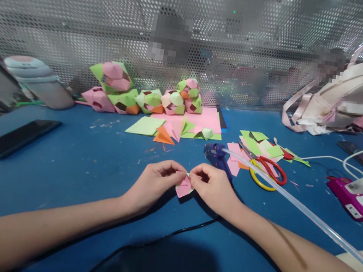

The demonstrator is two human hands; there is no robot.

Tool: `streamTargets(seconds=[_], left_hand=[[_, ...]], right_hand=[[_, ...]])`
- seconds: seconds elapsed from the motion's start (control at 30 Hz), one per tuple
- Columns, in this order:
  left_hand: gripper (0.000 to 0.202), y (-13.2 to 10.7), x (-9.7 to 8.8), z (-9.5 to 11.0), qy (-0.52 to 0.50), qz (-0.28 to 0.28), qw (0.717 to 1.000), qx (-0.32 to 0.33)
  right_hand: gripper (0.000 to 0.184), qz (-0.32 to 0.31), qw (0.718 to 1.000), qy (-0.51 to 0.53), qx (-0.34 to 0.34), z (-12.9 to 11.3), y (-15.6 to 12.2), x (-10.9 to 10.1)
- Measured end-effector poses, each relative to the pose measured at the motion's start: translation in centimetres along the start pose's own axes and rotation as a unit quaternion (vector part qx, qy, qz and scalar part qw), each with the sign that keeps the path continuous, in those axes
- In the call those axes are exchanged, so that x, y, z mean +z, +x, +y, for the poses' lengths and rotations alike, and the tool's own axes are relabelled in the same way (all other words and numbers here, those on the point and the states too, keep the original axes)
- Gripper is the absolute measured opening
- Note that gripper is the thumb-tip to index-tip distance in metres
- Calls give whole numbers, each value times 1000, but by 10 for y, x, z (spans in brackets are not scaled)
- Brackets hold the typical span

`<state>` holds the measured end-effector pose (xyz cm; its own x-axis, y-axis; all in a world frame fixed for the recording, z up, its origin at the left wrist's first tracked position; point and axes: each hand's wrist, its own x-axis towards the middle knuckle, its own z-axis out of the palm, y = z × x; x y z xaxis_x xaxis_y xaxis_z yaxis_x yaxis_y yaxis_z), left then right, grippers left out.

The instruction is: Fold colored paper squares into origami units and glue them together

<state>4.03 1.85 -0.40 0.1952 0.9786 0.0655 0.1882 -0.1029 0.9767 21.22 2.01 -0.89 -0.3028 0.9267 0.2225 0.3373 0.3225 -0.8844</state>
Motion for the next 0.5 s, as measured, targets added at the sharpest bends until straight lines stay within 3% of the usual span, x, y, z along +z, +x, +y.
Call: streamTargets(seconds=[0.33, 0.5], left_hand=[[16, -1, 1, 4, -23, -26, 999, -23], [14, -1, 0, 2, 16, -30, 999, 6]], right_hand=[[13, 38, 992, -90, -81, 0, -4, 1], [16, 29, 994, -75, -78, 0, -4, 0]])
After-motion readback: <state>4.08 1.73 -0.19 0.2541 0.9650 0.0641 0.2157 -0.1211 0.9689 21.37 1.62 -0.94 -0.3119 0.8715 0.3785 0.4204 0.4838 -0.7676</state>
